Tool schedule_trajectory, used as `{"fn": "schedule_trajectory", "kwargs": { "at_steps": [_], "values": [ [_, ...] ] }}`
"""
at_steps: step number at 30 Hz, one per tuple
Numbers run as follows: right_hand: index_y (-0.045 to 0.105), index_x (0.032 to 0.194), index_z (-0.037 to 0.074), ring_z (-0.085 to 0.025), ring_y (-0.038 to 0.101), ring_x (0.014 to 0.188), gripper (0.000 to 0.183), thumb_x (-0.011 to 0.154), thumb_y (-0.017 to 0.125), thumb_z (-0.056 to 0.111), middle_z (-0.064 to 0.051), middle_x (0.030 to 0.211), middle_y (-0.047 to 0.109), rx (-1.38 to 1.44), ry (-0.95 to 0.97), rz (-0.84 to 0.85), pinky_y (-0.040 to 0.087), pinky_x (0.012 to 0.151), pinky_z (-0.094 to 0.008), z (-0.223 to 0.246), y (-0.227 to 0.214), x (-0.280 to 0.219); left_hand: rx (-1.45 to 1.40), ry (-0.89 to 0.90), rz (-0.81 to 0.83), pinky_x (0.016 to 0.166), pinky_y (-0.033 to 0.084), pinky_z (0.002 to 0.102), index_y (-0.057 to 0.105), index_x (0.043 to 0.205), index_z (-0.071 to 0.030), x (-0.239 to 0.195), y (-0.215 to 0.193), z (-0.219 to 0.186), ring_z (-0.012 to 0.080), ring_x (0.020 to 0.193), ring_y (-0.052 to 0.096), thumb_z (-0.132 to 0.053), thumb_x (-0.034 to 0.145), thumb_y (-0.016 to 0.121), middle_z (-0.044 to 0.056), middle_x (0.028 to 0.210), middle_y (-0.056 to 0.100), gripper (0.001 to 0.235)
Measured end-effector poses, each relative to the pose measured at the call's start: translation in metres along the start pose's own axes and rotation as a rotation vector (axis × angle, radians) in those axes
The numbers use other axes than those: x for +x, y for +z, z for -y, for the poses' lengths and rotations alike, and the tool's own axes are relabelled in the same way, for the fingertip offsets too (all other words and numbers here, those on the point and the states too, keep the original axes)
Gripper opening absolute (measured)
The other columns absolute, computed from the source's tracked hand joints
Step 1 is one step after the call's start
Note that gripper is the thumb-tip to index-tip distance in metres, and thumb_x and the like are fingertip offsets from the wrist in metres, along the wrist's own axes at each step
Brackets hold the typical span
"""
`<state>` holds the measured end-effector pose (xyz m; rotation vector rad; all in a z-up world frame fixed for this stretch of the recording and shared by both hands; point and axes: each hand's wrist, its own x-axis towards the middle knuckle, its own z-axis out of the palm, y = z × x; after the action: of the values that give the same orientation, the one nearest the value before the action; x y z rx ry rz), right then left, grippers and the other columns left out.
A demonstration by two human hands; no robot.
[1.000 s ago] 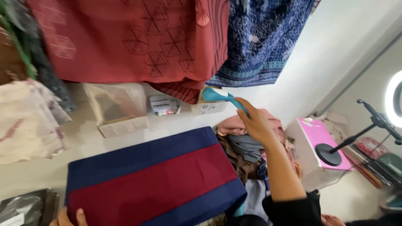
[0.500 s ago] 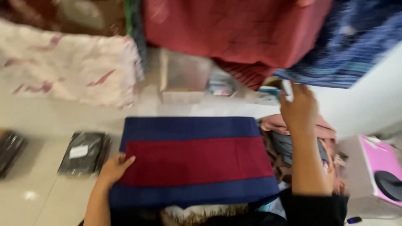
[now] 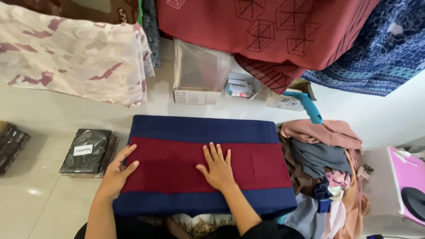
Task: The person uses a lint roller to clean a maroon fabric laid on a blue mat. They then fold the fabric into a small rectangle and place it into a clear plastic bag.
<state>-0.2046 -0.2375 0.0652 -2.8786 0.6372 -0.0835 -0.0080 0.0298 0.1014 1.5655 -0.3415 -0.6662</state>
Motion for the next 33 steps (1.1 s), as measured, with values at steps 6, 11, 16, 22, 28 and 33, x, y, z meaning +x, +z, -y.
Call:
{"fn": "schedule_trajectory", "kwargs": {
  "at_steps": [6, 11, 16, 22, 28, 33],
  "values": [
    [0.027, 0.163, 0.022, -0.033, 0.017, 0.157, 0.077, 0.102, 0.033, 0.068, -0.011, 0.171, 0.021, -0.073, 0.043, 0.079, 0.01, 0.122, -0.068, 0.001, 0.003, 0.004, -0.184, 0.122, 0.055, 0.11, 0.042, 0.045, 0.048, 0.154, -0.009, -0.015, 0.044, -0.04, 0.0255, 0.139, 0.045, 0.001, 0.087, 0.065, 0.01, 0.165, 0.034, 0.07],
    [0.023, 0.165, 0.018, -0.035, 0.018, 0.158, 0.066, 0.109, 0.04, 0.049, -0.018, 0.171, 0.02, 0.288, -0.004, -0.021, 0.008, 0.125, -0.063, -0.027, 0.022, 0.008, -0.061, 0.322, 0.29, 0.11, 0.043, 0.048, 0.05, 0.153, -0.013, -0.016, 0.122, -0.078, 0.028, 0.147, 0.034, -0.005, 0.073, 0.081, 0.013, 0.162, 0.034, 0.086],
    [0.058, 0.146, 0.009, -0.029, 0.048, 0.142, 0.044, 0.108, 0.051, 0.029, -0.017, 0.15, 0.056, 1.083, 0.151, -0.593, 0.035, 0.122, -0.045, -0.099, -0.002, -0.03, 0.244, 0.437, 0.444, 0.11, 0.042, 0.054, 0.049, 0.153, -0.014, 0.002, 0.227, -0.073, 0.0409, 0.146, 0.038, -0.023, 0.07, 0.092, 0.022, 0.16, 0.036, 0.094],
    [0.053, 0.149, 0.004, -0.041, 0.052, 0.138, 0.045, 0.109, 0.044, 0.021, -0.028, 0.147, 0.057, 1.57, 0.423, -0.773, 0.039, 0.118, -0.052, -0.184, -0.019, -0.094, 0.46, 0.402, 0.514, 0.121, 0.034, 0.047, 0.044, 0.155, -0.013, 0.042, 0.345, -0.027, 0.0343, 0.151, 0.033, -0.026, 0.065, 0.095, 0.016, 0.163, 0.03, 0.105],
    [0.044, 0.151, 0.001, -0.033, 0.059, 0.121, 0.053, 0.102, 0.048, 0.021, -0.024, 0.139, 0.058, 2.08, 0.375, -0.791, 0.047, 0.104, -0.043, -0.218, 0.005, -0.114, 0.613, 0.544, 0.528, 0.116, 0.036, 0.039, 0.037, 0.152, -0.001, 0.074, 0.433, 0.045, 0.0346, 0.146, 0.036, -0.021, 0.067, 0.088, 0.019, 0.16, 0.03, 0.101],
    [0.04, 0.151, -0.003, -0.037, 0.051, 0.135, 0.054, 0.101, 0.045, 0.015, -0.028, 0.146, 0.052, 2.154, 0.386, -0.877, 0.042, 0.112, -0.045, -0.211, 0.002, -0.116, 0.811, 0.407, 0.545, 0.11, 0.045, 0.038, 0.028, 0.157, -0.004, 0.065, 0.46, 0.057, 0.0327, 0.145, 0.039, -0.022, 0.07, 0.087, 0.015, 0.167, 0.02, 0.106]
  ]
}}
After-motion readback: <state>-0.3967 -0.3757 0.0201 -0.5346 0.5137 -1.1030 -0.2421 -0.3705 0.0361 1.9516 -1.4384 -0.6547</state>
